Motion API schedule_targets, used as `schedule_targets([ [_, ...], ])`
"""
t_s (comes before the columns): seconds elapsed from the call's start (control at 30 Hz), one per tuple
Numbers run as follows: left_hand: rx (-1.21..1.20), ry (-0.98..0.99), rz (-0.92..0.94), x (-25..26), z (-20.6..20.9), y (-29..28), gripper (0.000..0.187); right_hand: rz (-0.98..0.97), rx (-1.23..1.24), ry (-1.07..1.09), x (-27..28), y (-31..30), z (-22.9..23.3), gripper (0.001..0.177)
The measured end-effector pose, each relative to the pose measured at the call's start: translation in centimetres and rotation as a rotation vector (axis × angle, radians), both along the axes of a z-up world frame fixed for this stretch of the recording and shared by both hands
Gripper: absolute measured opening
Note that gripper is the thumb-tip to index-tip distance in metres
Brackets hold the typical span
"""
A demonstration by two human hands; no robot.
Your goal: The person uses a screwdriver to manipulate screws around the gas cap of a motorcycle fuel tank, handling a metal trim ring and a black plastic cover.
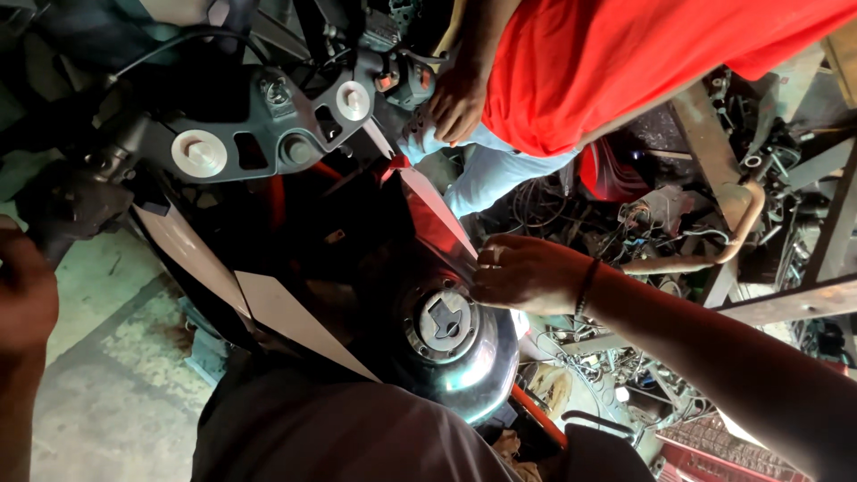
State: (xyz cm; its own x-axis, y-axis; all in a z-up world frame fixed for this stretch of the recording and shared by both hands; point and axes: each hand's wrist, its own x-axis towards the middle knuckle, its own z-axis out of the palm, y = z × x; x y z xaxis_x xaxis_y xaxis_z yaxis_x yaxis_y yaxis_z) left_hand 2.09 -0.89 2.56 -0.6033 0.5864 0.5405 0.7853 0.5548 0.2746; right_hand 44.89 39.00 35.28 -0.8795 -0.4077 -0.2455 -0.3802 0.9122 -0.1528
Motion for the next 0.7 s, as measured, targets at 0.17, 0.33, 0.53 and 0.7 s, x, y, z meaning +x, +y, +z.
schedule_targets([
  [0.17,0.045,-0.101,-0.024,-0.3,0.2,-0.1,0.022,0.150,0.029,0.057,-0.5,0.5,0.3,0.029],
  [0.33,0.228,-0.407,-0.161,-1.8,-3.1,-0.2,0.022,0.281,0.197,0.049,-0.7,1.0,0.3,0.038],
  [0.53,0.118,-0.303,-0.090,-2.6,-4.7,-1.1,0.021,0.458,0.389,0.033,-0.8,0.7,-0.5,0.044],
  [0.7,0.098,-0.285,-0.079,-2.4,-5.2,-0.9,0.020,0.311,0.060,0.093,-0.6,1.1,-0.3,0.033],
])
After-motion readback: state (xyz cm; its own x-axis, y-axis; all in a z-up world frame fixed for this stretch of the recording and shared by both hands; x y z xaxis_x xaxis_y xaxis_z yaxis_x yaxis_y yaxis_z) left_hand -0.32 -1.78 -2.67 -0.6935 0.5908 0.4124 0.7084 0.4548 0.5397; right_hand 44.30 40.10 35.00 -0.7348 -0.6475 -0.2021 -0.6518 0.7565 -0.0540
